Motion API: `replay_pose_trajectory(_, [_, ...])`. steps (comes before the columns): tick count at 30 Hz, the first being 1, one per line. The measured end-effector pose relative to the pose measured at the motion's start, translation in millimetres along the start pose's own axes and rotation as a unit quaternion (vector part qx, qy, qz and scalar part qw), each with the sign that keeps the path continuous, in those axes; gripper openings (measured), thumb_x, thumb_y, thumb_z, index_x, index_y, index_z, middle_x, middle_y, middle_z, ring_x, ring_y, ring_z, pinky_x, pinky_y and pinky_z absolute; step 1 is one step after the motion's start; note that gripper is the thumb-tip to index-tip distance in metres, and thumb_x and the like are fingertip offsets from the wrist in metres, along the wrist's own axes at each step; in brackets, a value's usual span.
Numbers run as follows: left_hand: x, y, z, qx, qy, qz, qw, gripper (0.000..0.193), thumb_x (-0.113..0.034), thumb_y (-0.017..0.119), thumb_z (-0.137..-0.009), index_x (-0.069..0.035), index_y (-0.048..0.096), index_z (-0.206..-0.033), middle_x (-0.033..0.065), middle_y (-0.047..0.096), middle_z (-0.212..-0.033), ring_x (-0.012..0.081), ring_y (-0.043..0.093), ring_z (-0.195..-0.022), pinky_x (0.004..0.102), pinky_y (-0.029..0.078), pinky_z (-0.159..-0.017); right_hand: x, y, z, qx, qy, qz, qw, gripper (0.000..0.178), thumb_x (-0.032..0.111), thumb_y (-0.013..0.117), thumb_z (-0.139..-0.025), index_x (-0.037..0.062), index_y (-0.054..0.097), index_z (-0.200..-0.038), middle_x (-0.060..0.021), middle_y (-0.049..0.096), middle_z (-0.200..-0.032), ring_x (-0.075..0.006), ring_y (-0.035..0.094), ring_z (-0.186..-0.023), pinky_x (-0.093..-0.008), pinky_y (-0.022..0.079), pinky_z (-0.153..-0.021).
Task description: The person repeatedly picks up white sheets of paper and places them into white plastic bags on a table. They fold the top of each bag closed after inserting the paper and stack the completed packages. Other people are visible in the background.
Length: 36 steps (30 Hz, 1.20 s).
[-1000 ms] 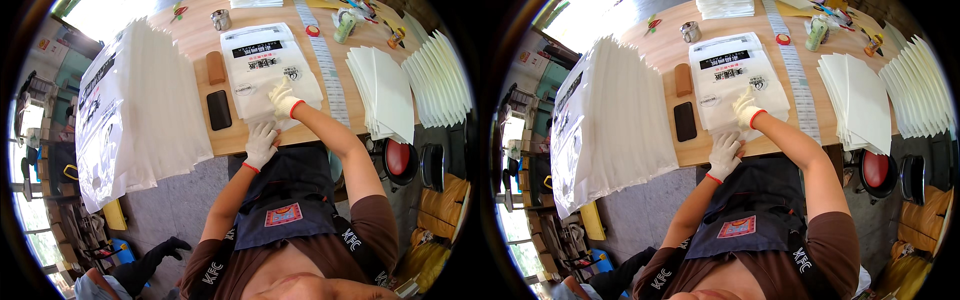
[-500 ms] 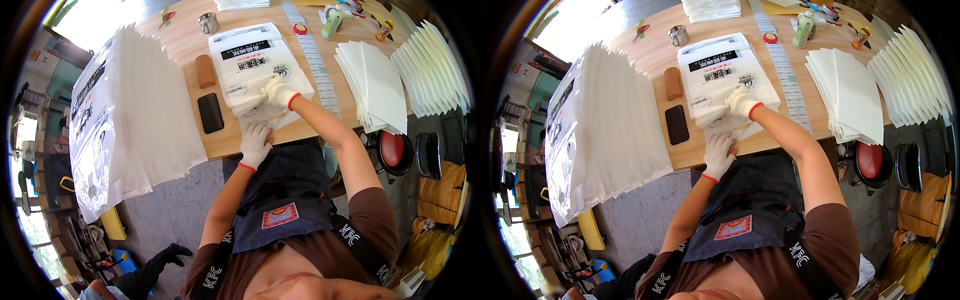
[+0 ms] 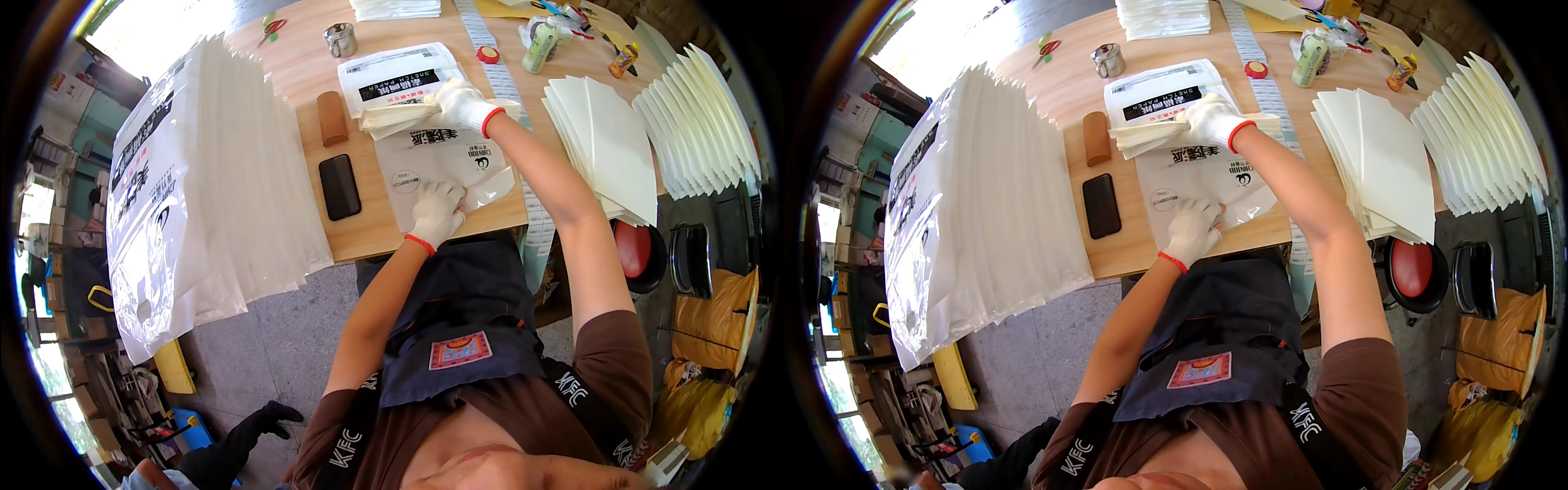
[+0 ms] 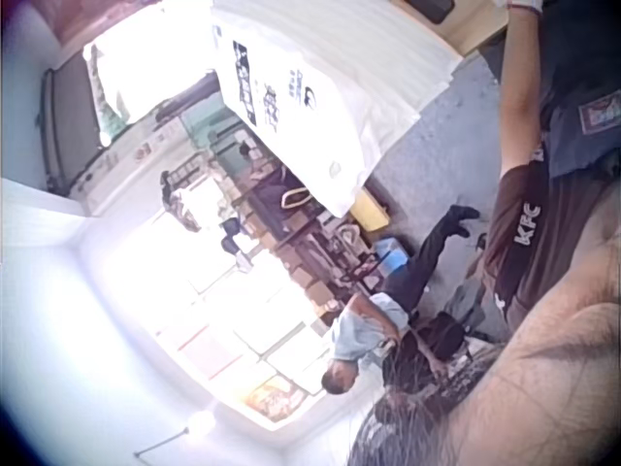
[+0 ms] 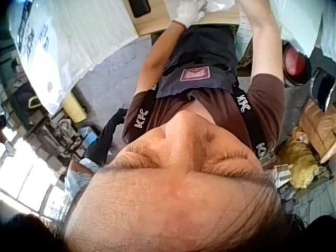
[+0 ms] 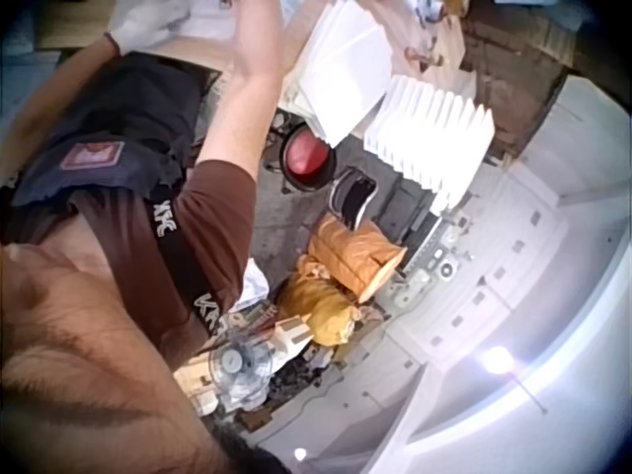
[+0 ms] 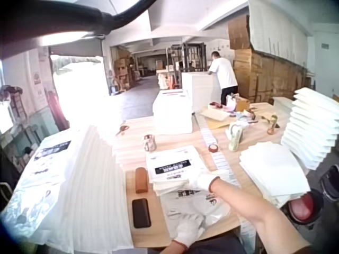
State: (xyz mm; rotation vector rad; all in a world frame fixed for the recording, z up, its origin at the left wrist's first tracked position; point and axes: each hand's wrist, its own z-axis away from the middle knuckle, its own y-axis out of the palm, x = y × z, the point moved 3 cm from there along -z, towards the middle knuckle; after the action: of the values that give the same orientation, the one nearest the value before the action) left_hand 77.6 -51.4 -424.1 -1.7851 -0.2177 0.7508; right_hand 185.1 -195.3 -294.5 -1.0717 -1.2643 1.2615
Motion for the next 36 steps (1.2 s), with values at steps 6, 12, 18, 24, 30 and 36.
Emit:
replay_pose_trajectory(6, [27.1, -23.7, 34.8, -0.173, -0.015, -0.104, 0.979, 0.045, -0.025, 0.067, -0.078, -0.019, 0.060, -0.123, 0.0031, 0.062, -0.117, 0.0267, 0.052, -0.116, 0.0424, 0.038, -0.100, 16.7, 16.6, 40.5, -0.072, -0.158, 0.154, 0.973, 0.025, 0.019, 0.065, -0.075, -0.0013, 0.065, -0.089, -0.0145, 0.067, -0.077, -0.0262, 0.062, -0.073, -0.0373, 0.047, -0.079])
replay_pose_trajectory(12, [56.6, 27.2, 48.5, -0.085, -0.123, 0.035, 0.988, 0.044, -0.036, 0.066, -0.082, -0.023, 0.061, -0.123, 0.0052, 0.064, -0.115, 0.0247, 0.060, -0.107, 0.0359, 0.049, -0.090, 42.7, 74.0, 111.2, -0.095, 0.114, -0.376, 0.915, 0.039, 0.007, 0.056, -0.088, -0.0059, 0.042, -0.121, -0.0075, 0.058, -0.084, -0.0173, 0.058, -0.082, -0.0288, 0.043, -0.090])
replay_pose_trajectory(18, [22.1, -30.3, 85.4, -0.022, -0.046, -0.040, 0.998, 0.034, -0.029, 0.066, -0.084, -0.015, 0.066, -0.115, 0.0072, 0.068, -0.104, 0.0230, 0.065, -0.089, 0.0366, 0.052, -0.078, 28.1, 182.1, 125.9, -0.199, -0.048, -0.219, 0.954, 0.022, 0.015, 0.043, -0.095, 0.0029, 0.047, -0.114, -0.0073, 0.055, -0.092, -0.0210, 0.055, -0.089, -0.0372, 0.034, -0.104])
replay_pose_trajectory(24, [-17.0, -106.3, 76.3, 0.138, -0.174, 0.272, 0.936, 0.020, -0.023, 0.058, -0.091, -0.011, 0.071, -0.100, 0.0096, 0.066, -0.088, 0.0127, 0.061, -0.075, 0.0298, 0.048, -0.068, 61.5, 158.5, 142.4, -0.080, -0.050, 0.069, 0.993, 0.021, 0.019, 0.046, -0.089, 0.0102, 0.058, -0.104, -0.0098, 0.060, -0.097, -0.0287, 0.056, -0.096, -0.0487, 0.028, -0.106])
replay_pose_trajectory(30, [14.9, -30.8, 2.7, -0.166, 0.042, -0.193, 0.966, 0.047, -0.041, 0.064, -0.082, -0.013, 0.061, -0.121, 0.0129, 0.056, -0.124, 0.0305, 0.047, -0.117, 0.0469, 0.033, -0.099, 45.7, 92.3, 195.8, -0.172, -0.099, -0.084, 0.976, 0.041, 0.032, 0.069, -0.072, 0.0064, 0.062, -0.102, -0.0132, 0.061, -0.106, -0.0301, 0.057, -0.101, -0.0391, 0.041, -0.095])
replay_pose_trajectory(36, [15.0, -24.3, 1.7, -0.024, -0.050, -0.165, 0.985, 0.064, -0.055, 0.054, -0.087, -0.013, 0.050, -0.135, 0.0139, 0.037, -0.145, 0.0314, 0.029, -0.134, 0.0473, 0.020, -0.109, -113.0, 35.5, 271.4, -0.193, 0.293, 0.092, 0.932, 0.039, 0.033, 0.071, -0.073, 0.0093, 0.059, -0.102, -0.0114, 0.061, -0.101, -0.0264, 0.059, -0.100, -0.0397, 0.049, -0.083])
